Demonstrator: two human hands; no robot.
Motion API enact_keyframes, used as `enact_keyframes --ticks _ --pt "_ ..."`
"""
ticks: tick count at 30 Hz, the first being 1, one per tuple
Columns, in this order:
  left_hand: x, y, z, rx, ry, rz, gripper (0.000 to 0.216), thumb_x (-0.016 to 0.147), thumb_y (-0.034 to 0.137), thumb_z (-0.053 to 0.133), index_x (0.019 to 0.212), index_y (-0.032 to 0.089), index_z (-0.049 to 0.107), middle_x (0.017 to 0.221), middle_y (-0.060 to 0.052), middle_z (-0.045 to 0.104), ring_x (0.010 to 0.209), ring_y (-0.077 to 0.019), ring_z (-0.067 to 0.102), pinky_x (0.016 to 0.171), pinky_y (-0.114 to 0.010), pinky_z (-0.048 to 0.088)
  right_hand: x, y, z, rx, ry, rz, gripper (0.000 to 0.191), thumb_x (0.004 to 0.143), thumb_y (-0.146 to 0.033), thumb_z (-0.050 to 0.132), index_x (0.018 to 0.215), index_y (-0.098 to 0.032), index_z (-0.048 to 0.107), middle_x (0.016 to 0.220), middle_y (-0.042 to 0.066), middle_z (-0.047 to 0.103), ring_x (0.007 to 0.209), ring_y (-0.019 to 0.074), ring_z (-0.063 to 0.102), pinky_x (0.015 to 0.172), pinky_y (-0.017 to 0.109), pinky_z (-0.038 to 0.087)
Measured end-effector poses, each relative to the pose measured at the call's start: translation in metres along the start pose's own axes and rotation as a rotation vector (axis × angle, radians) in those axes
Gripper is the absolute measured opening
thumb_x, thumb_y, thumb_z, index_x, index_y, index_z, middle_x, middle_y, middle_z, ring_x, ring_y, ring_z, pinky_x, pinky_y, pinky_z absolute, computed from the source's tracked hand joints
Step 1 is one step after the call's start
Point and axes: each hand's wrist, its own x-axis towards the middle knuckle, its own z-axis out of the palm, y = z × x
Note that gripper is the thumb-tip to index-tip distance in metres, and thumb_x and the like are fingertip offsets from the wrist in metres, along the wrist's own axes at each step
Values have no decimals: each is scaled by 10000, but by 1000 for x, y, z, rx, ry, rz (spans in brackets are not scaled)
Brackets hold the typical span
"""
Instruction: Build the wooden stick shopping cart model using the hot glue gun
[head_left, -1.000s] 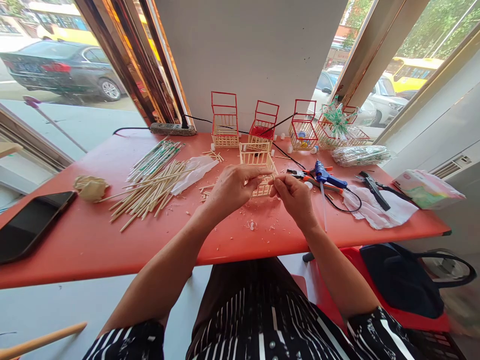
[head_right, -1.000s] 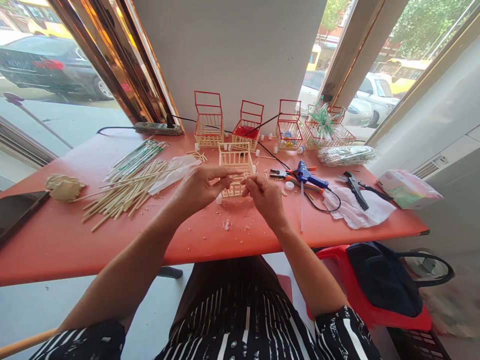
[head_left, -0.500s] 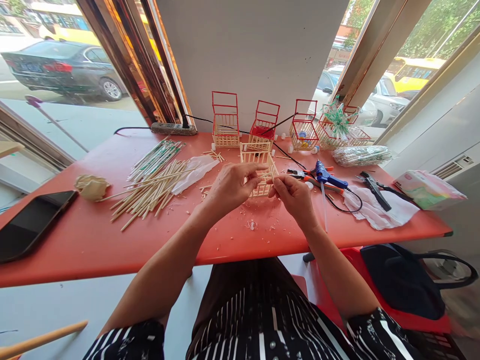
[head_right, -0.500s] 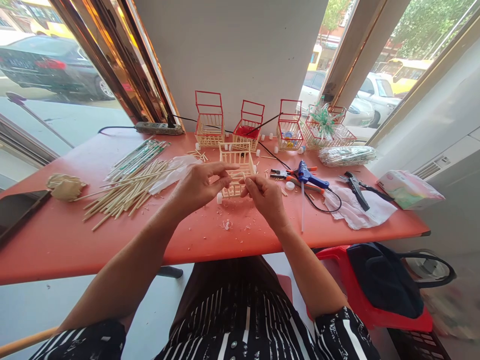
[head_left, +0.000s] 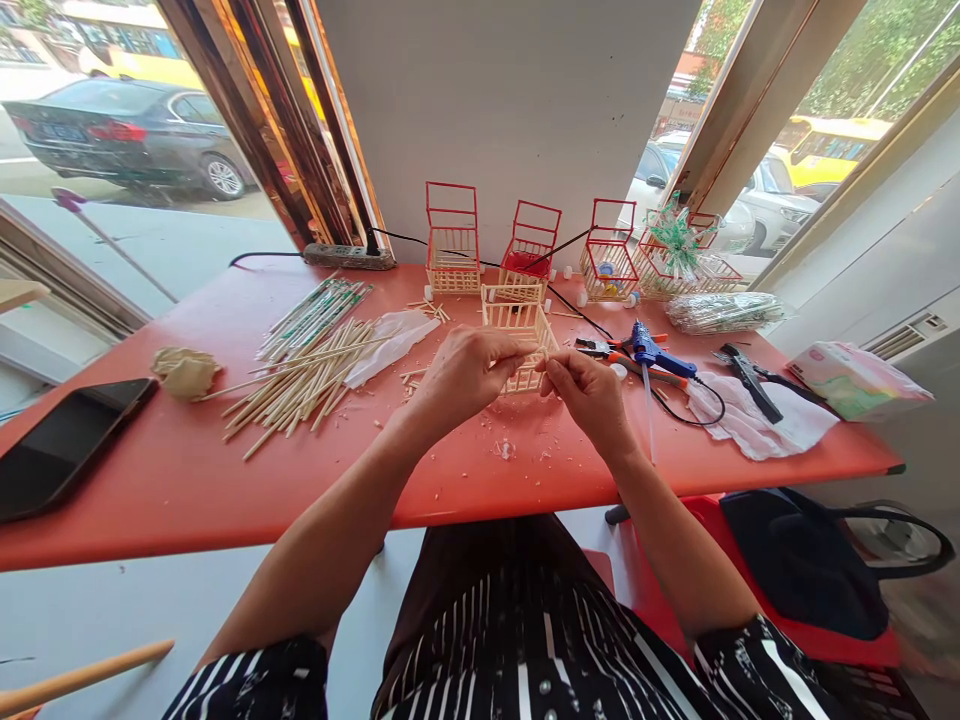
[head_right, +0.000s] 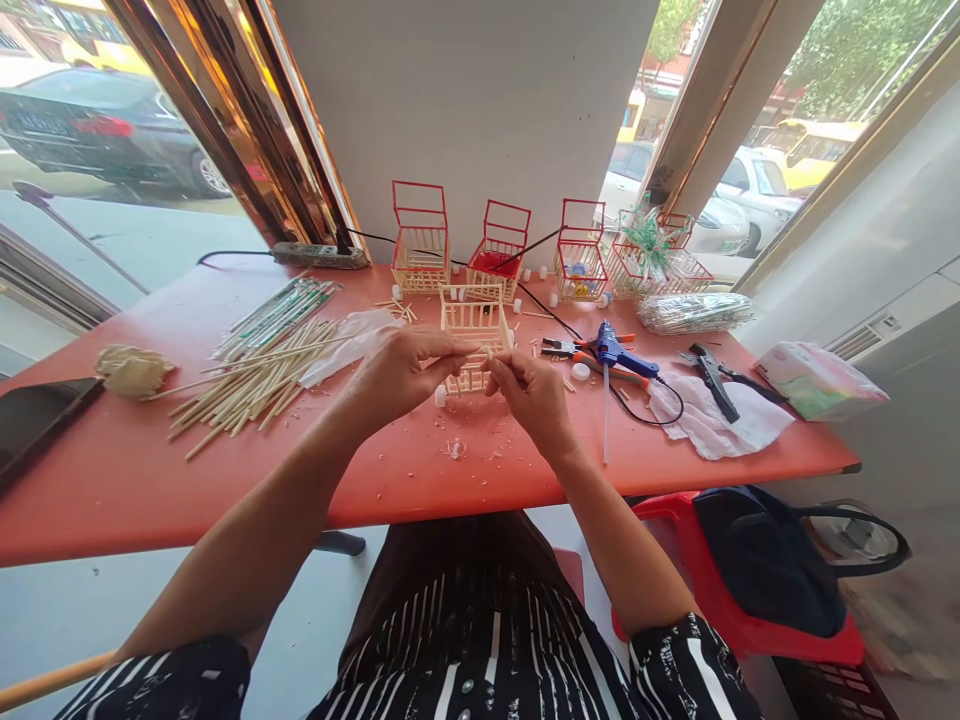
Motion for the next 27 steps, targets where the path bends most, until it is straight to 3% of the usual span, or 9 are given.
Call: enact_keyframes --ticks 14,27 --pt "3 9 -6 4 11 -112 216 913 172 685 989 235 877 956 -31 867 888 -222 806 863 -312 613 -1 -2 0 47 13 24 609 984 -766 571 838 -206 760 744 69 793 597 146 607 536 272 443" --pt "2 9 -5 -6 4 -83 203 908 162 690 971 221 874 941 -42 862 858 -220 800 814 -303 596 1 0 0 70 26 -6 383 960 -586 697 878 -212 699 714 18 736 658 146 651 643 274 491"
